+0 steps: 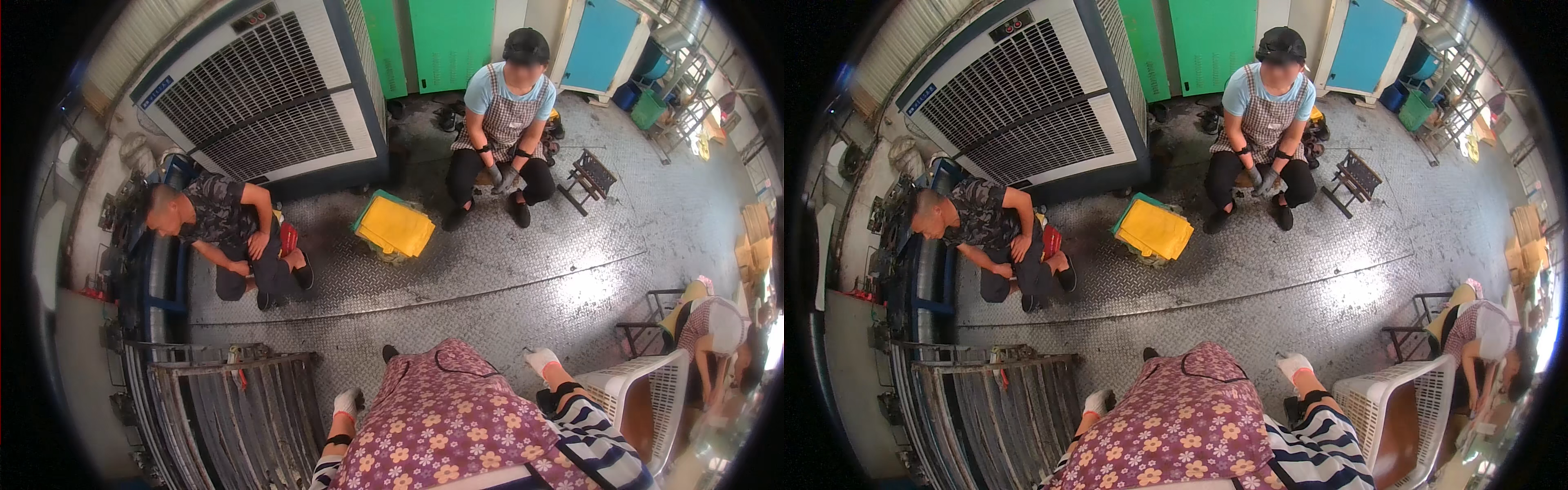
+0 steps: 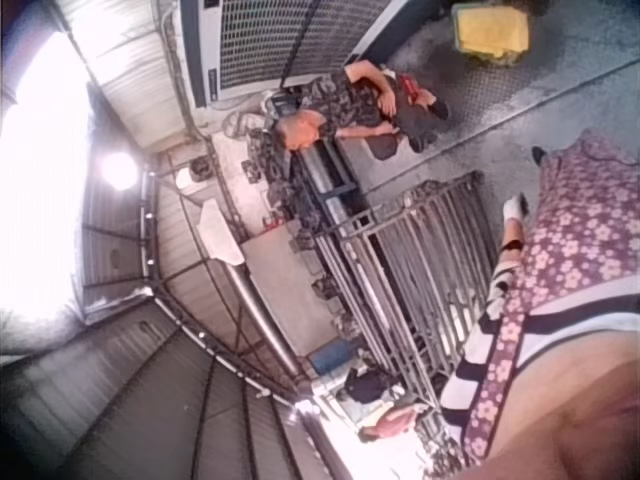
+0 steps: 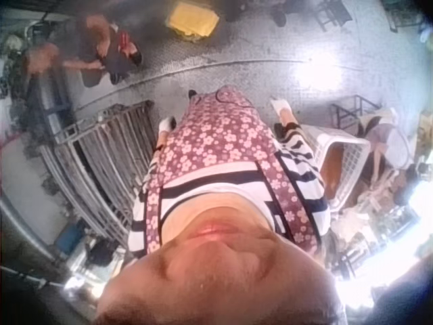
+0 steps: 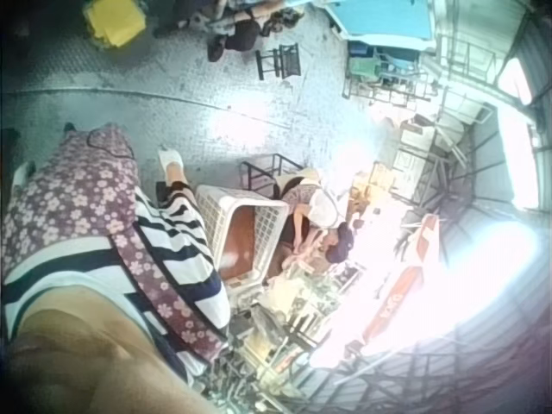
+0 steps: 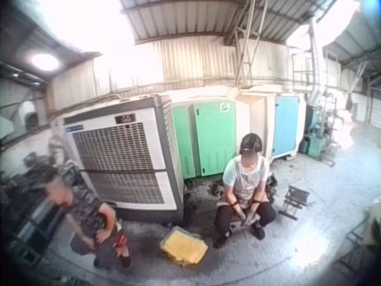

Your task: Operator works on a shoe lasting machine and adjusts components on a conveyor line.

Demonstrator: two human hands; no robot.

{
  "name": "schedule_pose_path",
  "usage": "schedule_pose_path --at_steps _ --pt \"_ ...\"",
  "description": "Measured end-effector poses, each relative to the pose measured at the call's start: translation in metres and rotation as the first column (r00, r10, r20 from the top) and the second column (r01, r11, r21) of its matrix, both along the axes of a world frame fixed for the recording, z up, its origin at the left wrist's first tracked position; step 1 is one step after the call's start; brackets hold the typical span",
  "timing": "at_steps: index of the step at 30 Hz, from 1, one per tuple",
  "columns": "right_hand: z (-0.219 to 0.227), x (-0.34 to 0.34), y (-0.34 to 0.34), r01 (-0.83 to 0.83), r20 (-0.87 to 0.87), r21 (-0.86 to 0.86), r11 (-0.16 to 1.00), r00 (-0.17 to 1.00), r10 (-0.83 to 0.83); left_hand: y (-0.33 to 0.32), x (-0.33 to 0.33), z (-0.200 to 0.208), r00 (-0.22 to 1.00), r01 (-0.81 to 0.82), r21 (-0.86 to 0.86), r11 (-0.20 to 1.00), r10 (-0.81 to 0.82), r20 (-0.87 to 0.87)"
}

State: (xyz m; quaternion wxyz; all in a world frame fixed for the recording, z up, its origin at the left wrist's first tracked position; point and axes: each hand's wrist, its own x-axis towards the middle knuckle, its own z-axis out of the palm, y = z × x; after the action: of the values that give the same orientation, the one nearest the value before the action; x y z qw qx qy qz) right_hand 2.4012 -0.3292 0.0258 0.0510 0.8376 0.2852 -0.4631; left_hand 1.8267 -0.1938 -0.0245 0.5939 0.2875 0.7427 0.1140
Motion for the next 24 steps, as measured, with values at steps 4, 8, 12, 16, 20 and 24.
schedule_pose_path --at_steps 4,8,12,16,20,24 --pt "-0.014 0.007 -0.011 0.027 -0.020 -0.013 1.000 0.999 -0.027 0.011 0.015 0.008 0.983 -0.178 -0.094 0.980 0.181 0.032" --pt "-0.025 0.006 -0.014 0.020 0.013 -0.021 1.000 1.000 -0.020 -0.008 -0.004 -0.002 0.998 -0.050 -0.021 0.999 0.051 0.046" --pt "-0.045 0.005 -0.028 -0.131 0.051 0.121 0.984 0.991 0.126 -0.019 -0.002 -0.006 0.978 -0.185 -0.117 0.976 0.195 0.081" --pt "-0.054 0.011 -0.051 -0.060 0.087 0.094 0.994 0.995 0.051 -0.017 0.003 -0.001 0.982 -0.182 -0.142 0.973 0.188 0.024" --pt "-0.052 0.011 -0.033 -0.200 0.117 0.393 0.898 0.979 0.166 -0.018 -0.001 0.003 0.976 -0.213 -0.123 0.969 0.216 0.009" --pt "-0.027 0.016 0.063 -0.241 0.171 0.491 0.837 0.969 0.178 0.032 0.004 0.015 0.998 0.056 0.042 0.998 -0.056 -0.003"
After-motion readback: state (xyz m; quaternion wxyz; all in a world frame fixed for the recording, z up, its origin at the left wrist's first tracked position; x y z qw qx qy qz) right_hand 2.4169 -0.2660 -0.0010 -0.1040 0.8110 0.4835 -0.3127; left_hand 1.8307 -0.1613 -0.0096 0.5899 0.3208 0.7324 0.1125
